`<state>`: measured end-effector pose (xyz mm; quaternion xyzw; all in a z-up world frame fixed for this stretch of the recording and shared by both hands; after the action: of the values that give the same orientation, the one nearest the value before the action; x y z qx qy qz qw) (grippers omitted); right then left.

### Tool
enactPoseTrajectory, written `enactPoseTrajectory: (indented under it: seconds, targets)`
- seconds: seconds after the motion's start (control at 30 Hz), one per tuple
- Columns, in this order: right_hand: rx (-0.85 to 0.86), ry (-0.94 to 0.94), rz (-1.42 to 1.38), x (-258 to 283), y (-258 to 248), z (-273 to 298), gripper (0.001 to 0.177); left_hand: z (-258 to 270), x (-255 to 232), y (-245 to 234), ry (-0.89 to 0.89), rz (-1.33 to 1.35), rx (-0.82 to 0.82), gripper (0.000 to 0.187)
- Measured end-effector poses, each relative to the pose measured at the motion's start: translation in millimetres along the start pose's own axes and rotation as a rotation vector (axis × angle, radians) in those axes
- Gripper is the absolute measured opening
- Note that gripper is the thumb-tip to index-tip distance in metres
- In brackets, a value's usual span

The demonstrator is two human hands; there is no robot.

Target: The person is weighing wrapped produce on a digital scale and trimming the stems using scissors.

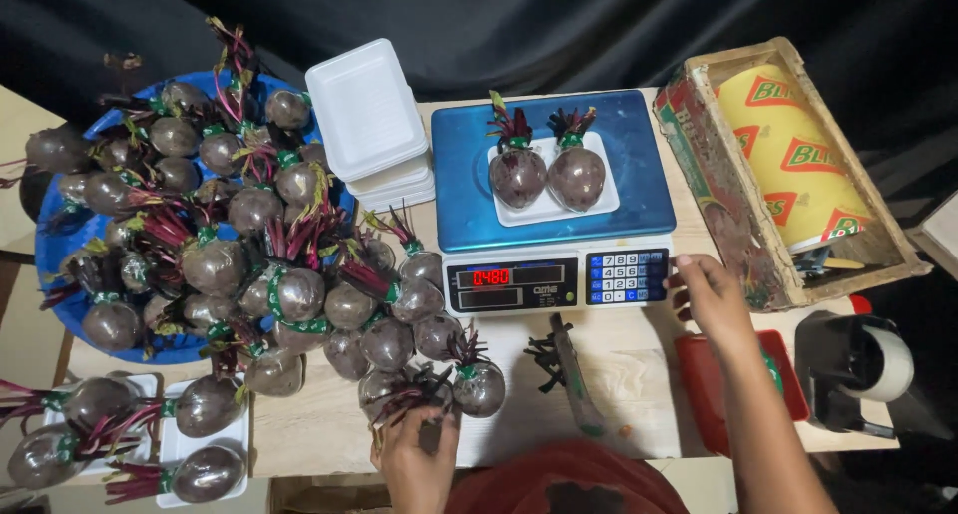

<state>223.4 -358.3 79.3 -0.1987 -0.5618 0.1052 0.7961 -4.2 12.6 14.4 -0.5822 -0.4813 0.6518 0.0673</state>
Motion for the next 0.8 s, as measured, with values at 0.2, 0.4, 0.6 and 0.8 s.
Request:
enactPoseTrajectory:
  seconds: [0.2, 0.4, 0.6, 0.8]
  targets:
    - [0.038, -0.044, 0.087, -15.6, 13.3, 24.2, 0.017, 14.3, -1.7, -2.3, -0.087, 0.023, 0.043, 0.021]
    - [0.226, -0.069, 0.435, -50.2, 53.0, 40.7, 0.019, 32.1, -14.3, 0.1, -0.143, 0.044, 0.059, 0.019]
    - [0.359, -0.110, 0.696, -59.0, 100.5, 80.4, 0.062, 46.5, -36.5, 8.5, -0.048, 0.128, 0.078, 0.012]
    - [0.327, -0.242, 0.794, -78.6, 122.4, 88.0, 0.076, 64.9, -71.9, 21.6, 0.045, 0.271, 0.060, 0.005]
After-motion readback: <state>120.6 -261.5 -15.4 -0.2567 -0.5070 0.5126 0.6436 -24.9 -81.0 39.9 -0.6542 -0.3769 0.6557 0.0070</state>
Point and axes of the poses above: each hand's wrist, its own z-axis away from the middle knuckle, its own y-axis out of the palm, x = y × z, the point moved 1 cm from there along -z, towards the middle knuckle, and after that the axes turned 10 degrees about z, right-handed, at the moved point
